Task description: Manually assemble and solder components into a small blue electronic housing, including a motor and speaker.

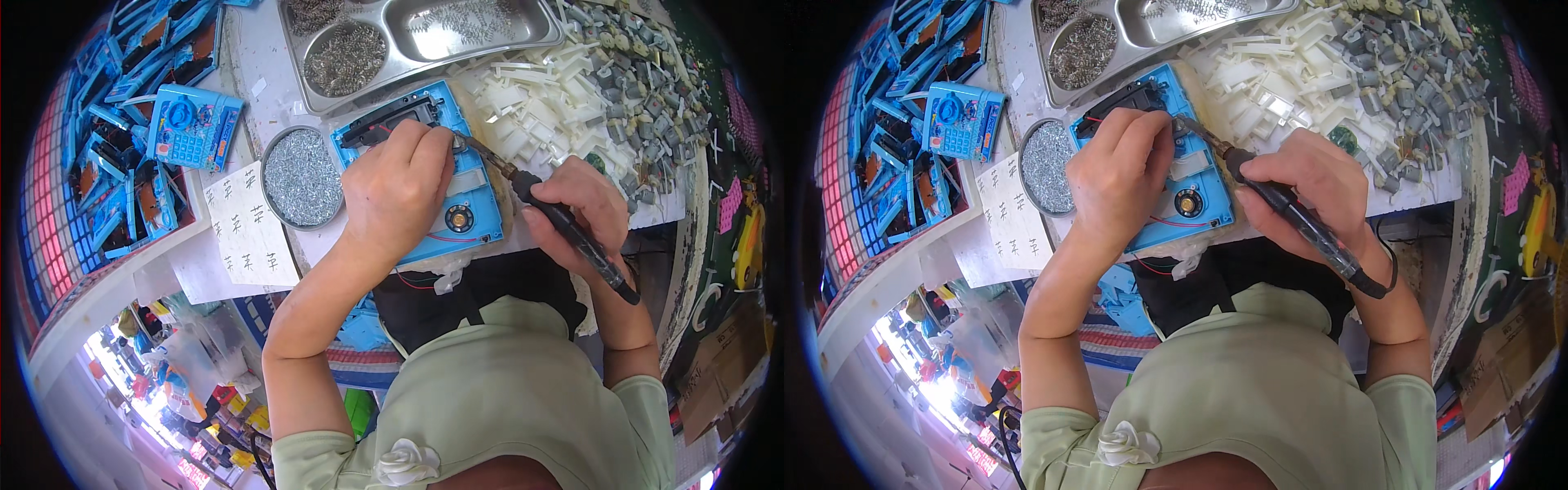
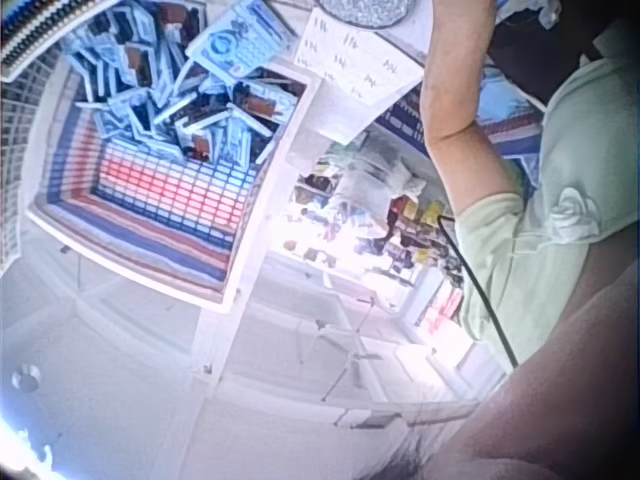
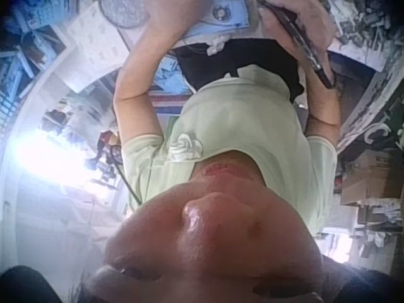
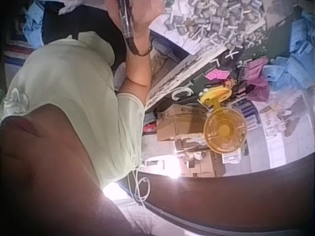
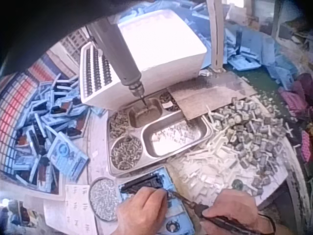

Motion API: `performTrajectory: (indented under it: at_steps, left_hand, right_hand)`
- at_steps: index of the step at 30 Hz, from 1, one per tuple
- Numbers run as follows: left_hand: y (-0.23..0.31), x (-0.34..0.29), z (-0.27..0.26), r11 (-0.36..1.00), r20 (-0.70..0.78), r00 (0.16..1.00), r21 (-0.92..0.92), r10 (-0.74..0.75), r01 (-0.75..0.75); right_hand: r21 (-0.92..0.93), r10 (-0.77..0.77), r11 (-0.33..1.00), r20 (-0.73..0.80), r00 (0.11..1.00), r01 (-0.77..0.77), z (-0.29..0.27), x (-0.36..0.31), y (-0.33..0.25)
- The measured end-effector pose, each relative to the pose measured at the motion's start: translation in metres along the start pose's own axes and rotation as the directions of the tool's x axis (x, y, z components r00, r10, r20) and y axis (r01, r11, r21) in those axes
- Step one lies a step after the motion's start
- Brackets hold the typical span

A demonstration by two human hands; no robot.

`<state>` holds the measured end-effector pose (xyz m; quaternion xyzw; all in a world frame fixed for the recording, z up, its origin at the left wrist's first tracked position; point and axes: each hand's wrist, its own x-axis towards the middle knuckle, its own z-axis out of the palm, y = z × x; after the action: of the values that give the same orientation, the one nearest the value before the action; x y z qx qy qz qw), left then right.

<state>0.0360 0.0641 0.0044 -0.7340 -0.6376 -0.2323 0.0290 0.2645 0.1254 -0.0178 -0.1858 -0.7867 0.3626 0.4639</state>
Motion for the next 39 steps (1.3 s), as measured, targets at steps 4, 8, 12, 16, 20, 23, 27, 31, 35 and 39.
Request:
performTrajectory:
  at_steps: [4, 8, 12, 16, 20, 23, 27, 31, 35, 39]
  left_hand:
    - [-0.0032, 0.0000, 0.0069, 0.999, -0.083, 0.995, -0.012, 0.047, -0.048]
    - [-0.0039, 0.0004, 0.0071, 0.998, -0.080, 0.995, -0.008, 0.057, -0.058]
    - [-0.0049, -0.0005, 0.0072, 0.998, -0.080, 0.995, -0.011, 0.067, -0.068]
    - [-0.0012, -0.0008, 0.0005, 1.000, 0.000, 1.000, -0.020, 0.013, -0.013]
    - [-0.0007, -0.0003, -0.0003, 1.000, 0.002, 1.000, -0.018, 0.013, -0.013]
    - [-0.0020, 0.0000, 0.0019, 0.999, -0.021, 0.999, -0.021, 0.031, -0.032]
    - [-0.0049, -0.0008, 0.0063, 0.997, -0.072, 0.995, -0.033, 0.062, -0.065]
    - [-0.0053, -0.0012, 0.0072, 0.997, -0.072, 0.995, -0.030, 0.067, -0.069]
    - [-0.0048, -0.0005, 0.0058, 0.997, -0.071, 0.995, -0.038, 0.067, -0.070]
    - [-0.0053, -0.0004, 0.0067, 0.996, -0.077, 0.994, -0.040, 0.071, -0.075]
  right_hand:
    - [-0.031, -0.016, 0.999, -0.003, 1.000, 0.015, 0.0020, 0.0007, -0.0013]
    - [-0.054, -0.019, 0.998, 0.004, 1.000, 0.019, 0.0020, 0.0010, -0.0022]
    - [-0.031, -0.011, 0.999, 0.006, 1.000, 0.011, -0.0012, 0.0007, -0.0019]
    - [-0.050, -0.025, 0.998, -0.007, 1.000, 0.025, -0.0010, 0.0016, -0.0025]
    - [-0.041, -0.019, 0.999, 0.006, 1.000, 0.019, -0.0015, 0.0014, -0.0031]
    - [-0.038, -0.017, 0.999, 0.005, 1.000, 0.018, -0.0003, 0.0028, -0.0037]
    - [-0.044, -0.002, 0.999, 0.011, 1.000, 0.002, 0.0023, 0.0019, -0.0036]
    - [-0.056, 0.000, 0.998, 0.013, 1.000, 0.001, 0.0018, 0.0019, -0.0044]
    - [-0.051, -0.006, 0.999, -0.004, 1.000, 0.005, -0.0004, 0.0007, -0.0045]
    - [-0.045, -0.014, 0.999, -0.011, 1.000, 0.014, -0.0007, -0.0022, -0.0038]
